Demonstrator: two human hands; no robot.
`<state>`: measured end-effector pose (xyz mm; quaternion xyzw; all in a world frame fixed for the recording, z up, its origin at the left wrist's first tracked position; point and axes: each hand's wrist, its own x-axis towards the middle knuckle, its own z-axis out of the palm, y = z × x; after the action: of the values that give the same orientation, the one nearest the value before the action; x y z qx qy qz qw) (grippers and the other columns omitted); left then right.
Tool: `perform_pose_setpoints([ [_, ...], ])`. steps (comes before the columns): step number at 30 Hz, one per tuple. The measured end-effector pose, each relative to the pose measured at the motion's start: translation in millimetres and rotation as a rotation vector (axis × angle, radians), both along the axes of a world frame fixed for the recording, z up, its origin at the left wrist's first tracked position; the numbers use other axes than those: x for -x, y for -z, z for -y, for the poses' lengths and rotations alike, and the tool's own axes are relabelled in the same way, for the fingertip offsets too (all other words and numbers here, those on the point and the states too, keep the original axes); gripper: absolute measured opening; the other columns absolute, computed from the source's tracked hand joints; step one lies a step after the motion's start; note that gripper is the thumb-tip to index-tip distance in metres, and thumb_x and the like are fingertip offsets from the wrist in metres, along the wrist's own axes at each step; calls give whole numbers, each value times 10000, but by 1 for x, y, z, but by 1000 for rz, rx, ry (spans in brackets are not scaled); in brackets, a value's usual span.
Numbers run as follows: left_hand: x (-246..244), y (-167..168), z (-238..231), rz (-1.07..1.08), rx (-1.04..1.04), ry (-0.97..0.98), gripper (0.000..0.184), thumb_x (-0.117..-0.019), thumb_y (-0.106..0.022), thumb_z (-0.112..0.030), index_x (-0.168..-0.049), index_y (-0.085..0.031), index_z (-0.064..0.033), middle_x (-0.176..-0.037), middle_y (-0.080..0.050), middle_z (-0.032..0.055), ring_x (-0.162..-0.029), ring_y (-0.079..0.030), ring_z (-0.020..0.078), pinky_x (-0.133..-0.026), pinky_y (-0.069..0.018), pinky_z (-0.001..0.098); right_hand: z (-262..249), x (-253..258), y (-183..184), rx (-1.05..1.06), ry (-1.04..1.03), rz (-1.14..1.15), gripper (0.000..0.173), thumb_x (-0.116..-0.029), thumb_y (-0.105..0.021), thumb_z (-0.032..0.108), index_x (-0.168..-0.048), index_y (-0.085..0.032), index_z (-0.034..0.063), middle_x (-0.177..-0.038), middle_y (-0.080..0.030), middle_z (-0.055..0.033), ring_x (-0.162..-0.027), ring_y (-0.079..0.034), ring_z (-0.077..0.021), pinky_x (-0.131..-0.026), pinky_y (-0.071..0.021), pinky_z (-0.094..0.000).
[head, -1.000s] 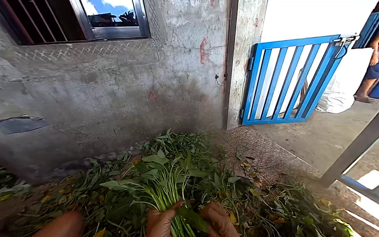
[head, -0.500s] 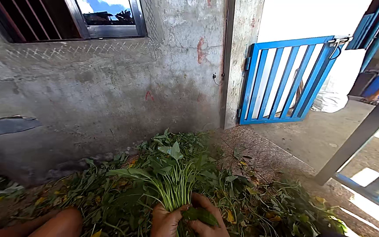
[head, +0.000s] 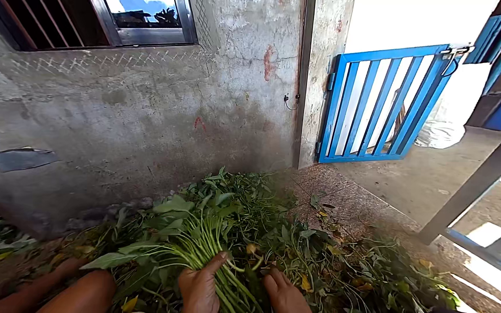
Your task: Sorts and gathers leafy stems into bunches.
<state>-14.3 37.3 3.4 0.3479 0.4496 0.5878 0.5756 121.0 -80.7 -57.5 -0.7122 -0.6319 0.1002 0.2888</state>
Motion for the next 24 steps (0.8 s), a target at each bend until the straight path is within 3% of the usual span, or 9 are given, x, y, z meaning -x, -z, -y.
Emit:
perform_pose_setpoints([
  [2,5,-3,-3,8,9,-17,336,-725,-747,209,-1011,-610,96,-779,-719,174,-647,-719,233,-600,-632,361,8,-18,-1,522,44,12,368,-891,-694,47,-1237,-650,-72,-1319,-586,-329,-1255,-556,-519,-952,-516,-651],
  [4,5,-3,-3,-4,15,13,353,-719,-750,213,-1019,-608,93,-793,-717,174,-659,-719,235,-611,-632,363,11,-31,1,733,113,76,521,-866,-760,114,-1324,-603,-77,-1419,-504,-355,-1355,-442,-554,-1002,-436,-709],
  [6,1,2,2,-23,16,61,368,-700,-759,218,-1017,-613,99,-796,-720,185,-661,-721,247,-619,-635,374,14,-34,-13,576,101,78,416,-876,-718,92,-1268,-653,-31,-1348,-565,-307,-1315,-494,-510,-982,-465,-672],
  [9,-9,9,11,-40,28,125,376,-678,-769,222,-1004,-622,107,-801,-722,195,-669,-723,256,-626,-637,382,8,-21,-27,43,39,34,279,-909,-660,172,-1167,-724,87,-1191,-674,-166,-1184,-614,-390,-927,-529,-574],
  [12,-13,6,15,-28,66,144,388,-706,-766,205,-1046,-609,105,-829,-719,193,-702,-725,256,-639,-637,386,-3,-3,-16,-165,-29,68,285,-994,-625,317,-1203,-730,153,-1200,-716,-80,-1223,-630,-320,-1025,-479,-593],
  [15,-6,3,12,2,101,172,364,-746,-746,182,-1064,-593,95,-827,-717,188,-695,-724,256,-634,-637,395,-10,5,2,-285,-47,73,203,-1017,-570,214,-1103,-737,136,-1007,-726,-77,-1059,-683,-301,-987,-494,-579],
  [20,8,-2,10,68,187,421,276,-870,-618,166,-1125,-559,80,-923,-748,223,-746,-749,294,-692,-642,411,-12,2,-11,-235,-243,-252,240,-1049,-499,137,-1135,-694,26,-1041,-710,-164,-1013,-697,-324,-924,-518,-567],
  [24,17,-1,7,66,188,401,243,-873,-614,144,-1084,-558,36,-804,-738,164,-678,-739,259,-652,-642,399,-15,2,-6,-246,-326,-470,274,-1075,-490,149,-1111,-685,-40,-1042,-694,-208,-934,-710,-294,-817,-590,-465],
])
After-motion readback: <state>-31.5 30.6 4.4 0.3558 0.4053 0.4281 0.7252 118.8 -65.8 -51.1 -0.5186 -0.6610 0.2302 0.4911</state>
